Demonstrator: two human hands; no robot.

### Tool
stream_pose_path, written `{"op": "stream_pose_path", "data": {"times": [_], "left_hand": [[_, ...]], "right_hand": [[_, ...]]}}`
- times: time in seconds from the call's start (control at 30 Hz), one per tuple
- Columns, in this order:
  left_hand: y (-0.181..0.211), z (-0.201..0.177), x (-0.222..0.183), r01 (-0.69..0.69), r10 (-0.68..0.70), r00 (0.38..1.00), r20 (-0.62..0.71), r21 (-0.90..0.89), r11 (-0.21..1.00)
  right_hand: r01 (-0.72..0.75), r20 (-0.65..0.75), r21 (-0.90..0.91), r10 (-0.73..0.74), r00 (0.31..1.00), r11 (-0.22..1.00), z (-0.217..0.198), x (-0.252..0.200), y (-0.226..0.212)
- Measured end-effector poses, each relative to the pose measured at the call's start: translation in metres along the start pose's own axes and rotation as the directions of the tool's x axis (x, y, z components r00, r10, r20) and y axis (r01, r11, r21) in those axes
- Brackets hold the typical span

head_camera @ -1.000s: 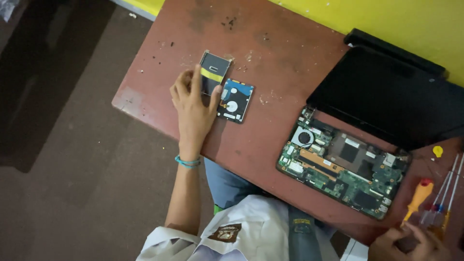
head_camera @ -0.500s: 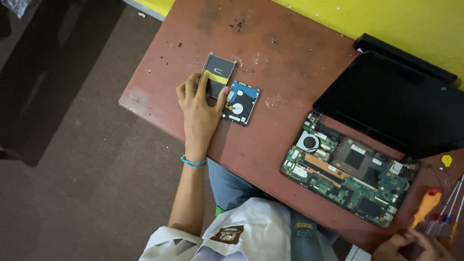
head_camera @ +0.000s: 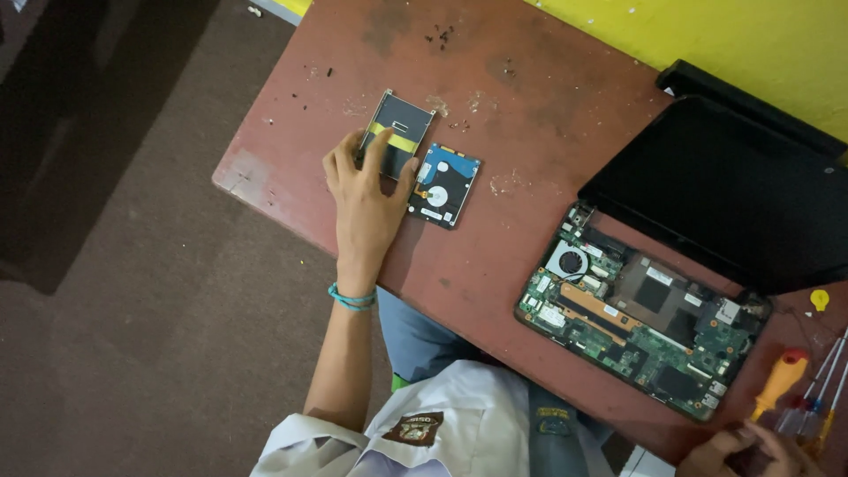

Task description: Removing internal components from a laptop motherboard using a screwdriver, including the hard drive and RAM modules.

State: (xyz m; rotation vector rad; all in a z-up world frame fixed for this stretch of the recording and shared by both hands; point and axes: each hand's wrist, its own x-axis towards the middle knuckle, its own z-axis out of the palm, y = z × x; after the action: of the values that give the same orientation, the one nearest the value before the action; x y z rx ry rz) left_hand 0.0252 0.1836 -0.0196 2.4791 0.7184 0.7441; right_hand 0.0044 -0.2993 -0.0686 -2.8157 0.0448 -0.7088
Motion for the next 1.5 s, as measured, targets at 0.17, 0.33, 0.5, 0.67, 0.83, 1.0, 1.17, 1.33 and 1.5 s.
{"op": "stream_pose_path", "data": {"times": [0.17, 0.33, 0.5, 0.67, 0.83, 1.0, 1.17, 1.33, 1.5], "left_hand": [[-0.005, -0.001, 0.004, -0.064, 0.065, 0.998, -0.014, 0.064, 0.996], [-0.003, 0.001, 0.003, -0.117, 0.119, 0.991, 0.064, -0.031, 0.993], [0.009, -0.009, 0.005, -0.206, 0.203, 0.978, 0.051, 0.066, 0.976], [0.019, -0.01, 0.001, -0.177, 0.176, 0.984, 0.033, 0.015, 0.984], [0.002, -0.002, -0.005, -0.135, 0.136, 0.99, -0.029, 0.013, 0.991], [0.006, -0.002, -0.006, -0.039, 0.037, 0.997, -0.068, -0.035, 0.999], [-0.005, 0.002, -0.004, -0.074, 0.076, 0.996, -0.046, 0.032, 0.997], [-0.005, 0.005, -0.003, -0.087, 0.093, 0.994, -0.054, 0.099, 0.991], [-0.001, 0.003, -0.003, -0.032, 0.034, 0.999, -0.03, 0.079, 0.996]], "right_hand": [[0.145, -0.129, 0.144, -0.127, 0.984, 0.979, 0.014, 0.0, 0.016], [0.22, -0.155, 0.183, -0.193, 0.969, 0.958, -0.007, 0.012, 0.006], [0.157, -0.153, 0.189, -0.129, 0.98, 0.969, -0.015, 0.025, -0.018], [0.095, -0.152, 0.232, -0.06, 0.987, 0.968, -0.014, 0.018, -0.013], [0.094, -0.131, 0.233, -0.065, 0.989, 0.968, -0.013, 0.016, -0.008], [0.062, -0.102, 0.215, -0.041, 0.994, 0.975, -0.012, 0.012, -0.005], [0.063, -0.147, 0.179, -0.037, 0.988, 0.982, 0.0, 0.005, 0.006], [-0.03, -0.17, 0.175, 0.06, 0.984, 0.984, 0.005, 0.002, -0.003], [-0.048, -0.16, 0.166, 0.075, 0.984, 0.985, 0.004, 0.002, -0.005]]}}
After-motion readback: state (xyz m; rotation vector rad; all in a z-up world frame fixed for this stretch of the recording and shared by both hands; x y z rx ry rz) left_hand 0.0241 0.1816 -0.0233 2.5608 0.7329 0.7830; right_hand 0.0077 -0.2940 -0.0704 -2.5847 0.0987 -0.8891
